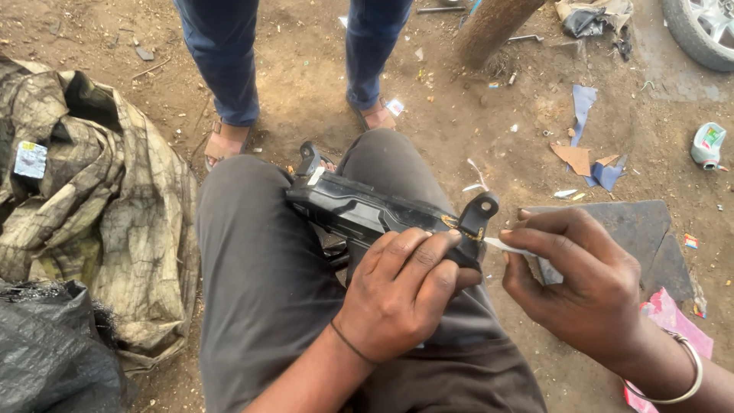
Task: Repairing or assembling a motorcycle instrument cluster using glue and small components.
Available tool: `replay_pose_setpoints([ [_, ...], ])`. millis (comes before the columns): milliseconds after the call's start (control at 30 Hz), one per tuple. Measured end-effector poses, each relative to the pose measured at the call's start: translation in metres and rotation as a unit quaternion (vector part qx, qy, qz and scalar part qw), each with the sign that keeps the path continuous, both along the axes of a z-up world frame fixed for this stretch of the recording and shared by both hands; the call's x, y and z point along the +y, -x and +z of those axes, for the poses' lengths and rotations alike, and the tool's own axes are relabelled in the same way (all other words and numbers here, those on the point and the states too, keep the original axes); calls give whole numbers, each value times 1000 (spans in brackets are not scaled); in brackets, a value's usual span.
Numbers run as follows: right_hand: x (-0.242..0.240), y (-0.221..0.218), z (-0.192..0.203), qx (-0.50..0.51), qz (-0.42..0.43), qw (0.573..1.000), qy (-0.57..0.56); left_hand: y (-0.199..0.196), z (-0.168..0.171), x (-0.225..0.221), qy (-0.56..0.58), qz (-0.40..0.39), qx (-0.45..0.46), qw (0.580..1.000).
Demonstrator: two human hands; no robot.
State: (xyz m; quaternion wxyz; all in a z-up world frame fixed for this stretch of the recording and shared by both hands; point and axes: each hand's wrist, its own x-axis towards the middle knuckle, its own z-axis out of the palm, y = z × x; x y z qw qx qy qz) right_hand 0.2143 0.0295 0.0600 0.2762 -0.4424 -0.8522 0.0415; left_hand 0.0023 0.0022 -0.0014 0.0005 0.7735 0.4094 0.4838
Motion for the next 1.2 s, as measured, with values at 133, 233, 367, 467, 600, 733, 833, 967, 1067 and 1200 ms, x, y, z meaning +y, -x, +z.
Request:
replay_pose_setpoints([
  [133,1,2,-7,-12,22,1000,-13,0,0,1,-5,3,-4,1000],
  [233,-2,4,-7,-18,35,998,-54,0,0,1,-2,-5,-9,1000],
  [367,-1,5,-8,-45,40,995,-79,0,-1,3,-3,-7,-13,1000],
  [467,0,9,-4,-51,41,994,-84,0,-1,3,-5,-4,-11,1000],
  [600,1,4,-9,-54,49,994,-77,-1,-2,4,-4,-3,-13,1000],
  [733,0,6,-8,-46,45,994,-92,-1,-2,2,-3,1,-18,1000],
  [833,2,9,-6,-63,67,991,-93,-2,-3,2,-1,-4,-22,1000],
  [967,0,6,-11,-57,55,992,-96,-2,-4,1,-2,2,-17,1000],
  [1067,-1,10,-5,-61,46,993,-89,-3,-5,2,-1,-3,-21,1000],
  [1200,0,12,0,-65,37,994,-75,-2,-6,1,5,-14,-28,999],
])
